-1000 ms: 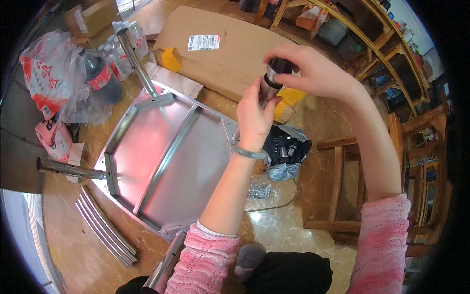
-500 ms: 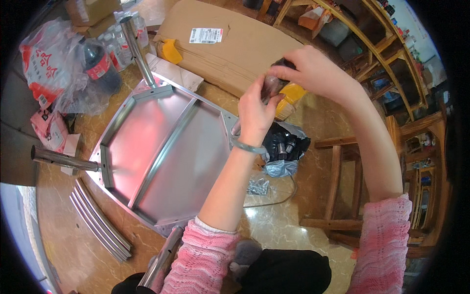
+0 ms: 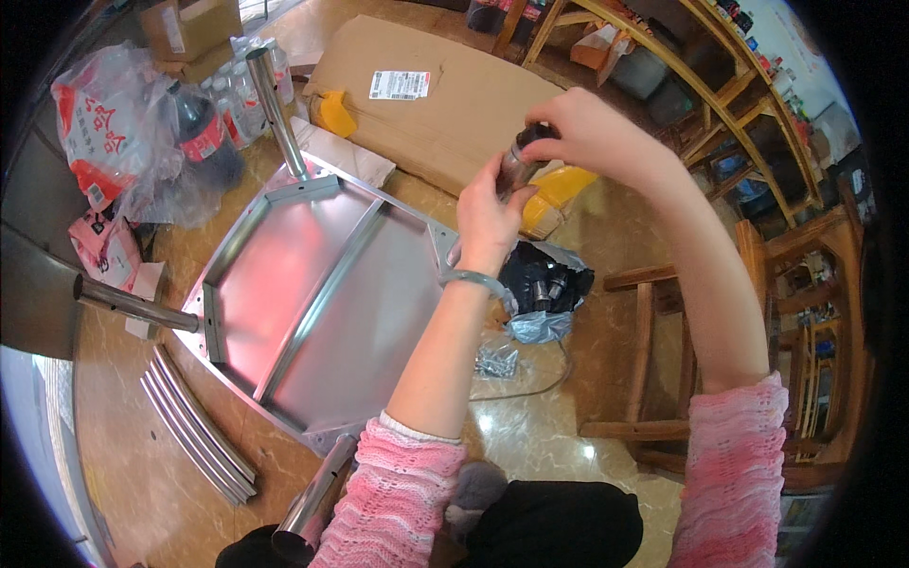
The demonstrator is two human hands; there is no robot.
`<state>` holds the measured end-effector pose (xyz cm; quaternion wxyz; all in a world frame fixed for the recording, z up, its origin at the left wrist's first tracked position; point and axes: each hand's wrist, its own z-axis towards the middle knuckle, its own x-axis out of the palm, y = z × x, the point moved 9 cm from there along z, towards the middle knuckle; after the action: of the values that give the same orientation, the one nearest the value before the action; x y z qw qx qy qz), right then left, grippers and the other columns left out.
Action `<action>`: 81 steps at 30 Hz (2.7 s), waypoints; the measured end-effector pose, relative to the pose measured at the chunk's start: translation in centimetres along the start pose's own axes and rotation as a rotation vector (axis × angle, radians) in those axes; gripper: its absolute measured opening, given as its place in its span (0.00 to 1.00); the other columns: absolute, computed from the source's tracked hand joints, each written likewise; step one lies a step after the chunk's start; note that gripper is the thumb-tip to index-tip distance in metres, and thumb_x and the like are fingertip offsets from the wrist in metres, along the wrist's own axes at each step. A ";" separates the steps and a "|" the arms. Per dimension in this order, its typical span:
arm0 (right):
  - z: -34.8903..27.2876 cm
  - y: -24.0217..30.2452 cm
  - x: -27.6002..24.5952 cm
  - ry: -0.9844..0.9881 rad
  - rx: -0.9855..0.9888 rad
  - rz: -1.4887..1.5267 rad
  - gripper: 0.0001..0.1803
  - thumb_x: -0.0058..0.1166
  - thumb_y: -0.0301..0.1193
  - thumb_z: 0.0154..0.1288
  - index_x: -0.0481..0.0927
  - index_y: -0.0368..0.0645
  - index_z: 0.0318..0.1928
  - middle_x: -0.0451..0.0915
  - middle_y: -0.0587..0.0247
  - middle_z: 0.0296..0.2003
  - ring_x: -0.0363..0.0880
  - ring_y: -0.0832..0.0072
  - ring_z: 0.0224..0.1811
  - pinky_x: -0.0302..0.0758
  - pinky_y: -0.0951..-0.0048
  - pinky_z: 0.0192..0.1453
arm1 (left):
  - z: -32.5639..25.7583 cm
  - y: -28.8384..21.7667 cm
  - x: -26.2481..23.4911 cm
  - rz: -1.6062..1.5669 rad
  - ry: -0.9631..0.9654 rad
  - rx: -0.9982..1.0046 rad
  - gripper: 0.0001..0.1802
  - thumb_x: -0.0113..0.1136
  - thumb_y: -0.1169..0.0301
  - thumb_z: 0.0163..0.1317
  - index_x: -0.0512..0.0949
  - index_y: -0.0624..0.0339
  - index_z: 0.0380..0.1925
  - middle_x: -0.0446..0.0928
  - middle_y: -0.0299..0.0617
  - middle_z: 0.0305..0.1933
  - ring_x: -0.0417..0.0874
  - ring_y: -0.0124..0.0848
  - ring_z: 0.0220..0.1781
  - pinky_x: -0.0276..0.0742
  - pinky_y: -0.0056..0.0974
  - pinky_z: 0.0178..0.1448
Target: The person assembles a metal table by attaching metal legs to a tabletop using brackets and screws. They align the brackets, insert screws, and tighten them by hand.
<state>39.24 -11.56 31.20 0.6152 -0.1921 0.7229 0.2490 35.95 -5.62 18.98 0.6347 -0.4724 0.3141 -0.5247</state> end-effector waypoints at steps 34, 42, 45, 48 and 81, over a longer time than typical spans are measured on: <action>-1.0 1.1 -2.1 -0.106 -0.299 0.119 0.24 0.63 0.21 0.36 0.76 0.39 0.41 0.77 0.56 0.36 0.77 0.63 0.40 0.74 0.68 0.44 | 0.3 1.3 0.0 0.107 0.034 -0.055 0.27 0.65 0.70 0.45 0.71 0.65 0.48 0.79 0.50 0.37 0.82 0.39 0.41 0.74 0.36 0.44; 0.5 3.3 -1.7 0.030 -0.265 -0.166 0.21 0.64 0.23 0.35 0.79 0.38 0.38 0.79 0.52 0.33 0.78 0.59 0.37 0.74 0.66 0.43 | 0.3 0.6 -0.2 0.085 0.054 -0.084 0.26 0.66 0.67 0.45 0.73 0.63 0.45 0.79 0.51 0.36 0.81 0.43 0.41 0.74 0.38 0.43; 0.8 3.5 -1.8 0.071 -0.235 -0.214 0.22 0.65 0.24 0.35 0.79 0.38 0.38 0.80 0.51 0.31 0.79 0.61 0.36 0.74 0.67 0.43 | 0.3 0.9 0.0 0.193 0.108 -0.122 0.25 0.66 0.67 0.45 0.73 0.63 0.45 0.79 0.51 0.36 0.81 0.43 0.41 0.74 0.39 0.43; 0.2 3.7 -4.0 -0.038 -0.292 -0.216 0.23 0.67 0.29 0.36 0.80 0.37 0.38 0.80 0.50 0.35 0.79 0.62 0.37 0.75 0.68 0.42 | 0.3 1.1 0.0 0.207 0.097 -0.106 0.24 0.66 0.68 0.45 0.73 0.63 0.44 0.79 0.51 0.37 0.81 0.43 0.41 0.74 0.39 0.44; -19.2 -1.6 37.3 -0.032 0.219 1.097 0.05 0.47 0.25 0.63 0.69 0.37 0.30 0.73 0.66 0.29 0.68 0.78 0.32 0.66 0.77 0.38 | -37.4 21.9 -2.2 -0.352 -0.344 -1.123 0.27 0.48 0.50 0.61 0.68 0.61 0.49 0.74 0.45 0.47 0.76 0.38 0.45 0.71 0.40 0.48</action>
<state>18.64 -23.23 -3.50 0.4226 0.2811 0.7292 0.4590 10.02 -13.53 -14.90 0.2343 -0.8574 0.3528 -0.2923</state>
